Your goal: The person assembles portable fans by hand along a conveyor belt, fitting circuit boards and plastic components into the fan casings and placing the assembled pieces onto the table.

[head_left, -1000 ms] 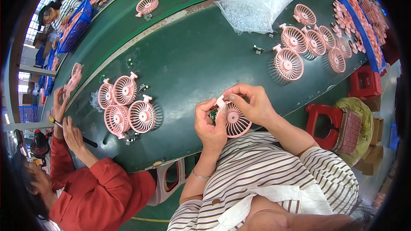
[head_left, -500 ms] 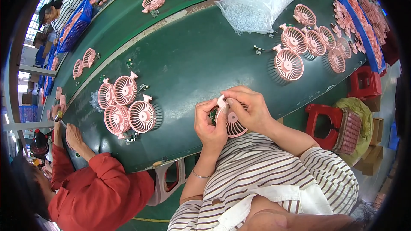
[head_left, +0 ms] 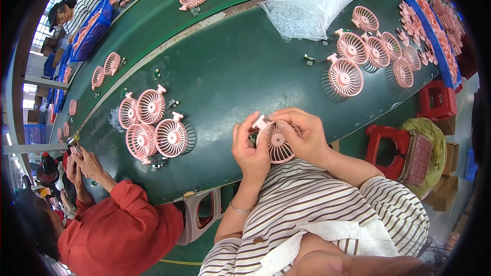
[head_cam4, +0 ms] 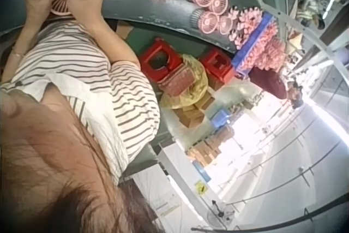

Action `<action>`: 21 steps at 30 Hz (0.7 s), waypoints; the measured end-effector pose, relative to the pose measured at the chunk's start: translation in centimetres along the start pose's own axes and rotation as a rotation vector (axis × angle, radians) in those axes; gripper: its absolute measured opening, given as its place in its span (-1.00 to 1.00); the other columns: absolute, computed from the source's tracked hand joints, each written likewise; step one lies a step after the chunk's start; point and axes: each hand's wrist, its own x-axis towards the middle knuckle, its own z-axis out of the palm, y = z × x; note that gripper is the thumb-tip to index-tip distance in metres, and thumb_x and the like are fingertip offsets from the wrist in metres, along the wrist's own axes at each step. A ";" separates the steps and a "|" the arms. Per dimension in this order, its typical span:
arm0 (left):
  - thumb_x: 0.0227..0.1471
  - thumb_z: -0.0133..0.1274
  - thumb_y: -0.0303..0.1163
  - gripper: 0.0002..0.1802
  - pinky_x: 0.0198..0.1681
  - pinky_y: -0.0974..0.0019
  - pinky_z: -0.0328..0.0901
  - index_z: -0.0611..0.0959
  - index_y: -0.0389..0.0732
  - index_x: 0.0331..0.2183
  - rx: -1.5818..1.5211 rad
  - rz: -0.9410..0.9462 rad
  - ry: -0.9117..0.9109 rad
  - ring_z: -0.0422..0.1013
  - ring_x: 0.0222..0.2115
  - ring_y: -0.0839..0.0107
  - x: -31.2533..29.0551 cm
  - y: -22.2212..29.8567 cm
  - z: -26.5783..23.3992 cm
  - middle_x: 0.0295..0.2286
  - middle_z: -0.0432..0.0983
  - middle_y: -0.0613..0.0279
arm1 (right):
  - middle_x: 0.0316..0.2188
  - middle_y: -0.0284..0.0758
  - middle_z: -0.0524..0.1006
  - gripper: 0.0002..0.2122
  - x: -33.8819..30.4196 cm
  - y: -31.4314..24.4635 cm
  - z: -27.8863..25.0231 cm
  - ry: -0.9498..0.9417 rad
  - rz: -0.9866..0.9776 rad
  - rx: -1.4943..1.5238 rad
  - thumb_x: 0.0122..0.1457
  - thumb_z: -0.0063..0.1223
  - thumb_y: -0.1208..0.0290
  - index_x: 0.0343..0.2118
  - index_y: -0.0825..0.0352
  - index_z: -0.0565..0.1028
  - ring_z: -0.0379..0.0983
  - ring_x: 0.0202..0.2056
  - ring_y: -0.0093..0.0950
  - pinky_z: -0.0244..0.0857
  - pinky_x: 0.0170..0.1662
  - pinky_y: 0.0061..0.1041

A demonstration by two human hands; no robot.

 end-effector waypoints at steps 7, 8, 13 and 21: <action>-0.07 0.09 -0.66 -0.66 -0.19 0.45 0.29 0.49 -0.37 -0.17 0.020 0.030 -0.068 0.36 -0.31 0.52 -0.2 -0.8 -0.5 -0.34 0.38 0.26 | -0.25 -0.15 0.50 -0.79 0.8 -0.2 0.4 -0.023 -0.226 -0.251 0.01 0.01 0.62 -0.25 0.45 0.51 0.45 -0.28 -0.28 0.30 -0.19 -0.41; -0.07 0.09 -0.66 -0.66 -0.19 0.45 0.29 0.49 -0.37 -0.17 0.021 0.030 -0.069 0.36 -0.31 0.52 -0.2 -0.8 -0.5 -0.34 0.38 0.26 | -0.26 -0.15 0.50 -0.80 0.7 -0.2 0.4 -0.010 -0.299 -0.316 -0.01 0.03 0.62 -0.26 0.45 0.51 0.44 -0.29 -0.27 0.29 -0.19 -0.39; -0.17 0.15 -0.62 -0.70 -0.34 0.41 0.27 0.51 -0.32 -0.29 -0.026 0.047 -0.011 0.33 -0.43 0.43 -0.2 -0.9 0.1 -0.44 0.37 0.18 | -0.27 -0.17 0.52 -0.78 0.6 0.6 -0.2 -0.007 -0.398 -0.218 -0.07 0.07 0.64 -0.29 0.43 0.51 0.44 -0.27 -0.27 0.27 -0.16 -0.35; -0.05 0.11 -0.55 -0.72 -0.34 0.44 0.27 0.53 -0.36 -0.21 0.024 0.020 -0.111 0.33 -0.45 0.48 0.2 -0.3 1.1 -0.42 0.38 0.21 | -0.28 -0.18 0.52 -0.71 1.0 3.0 -2.4 -0.112 -0.207 -0.043 -0.02 0.05 0.63 -0.16 0.40 0.49 0.48 -0.27 -0.31 0.35 -0.20 -0.43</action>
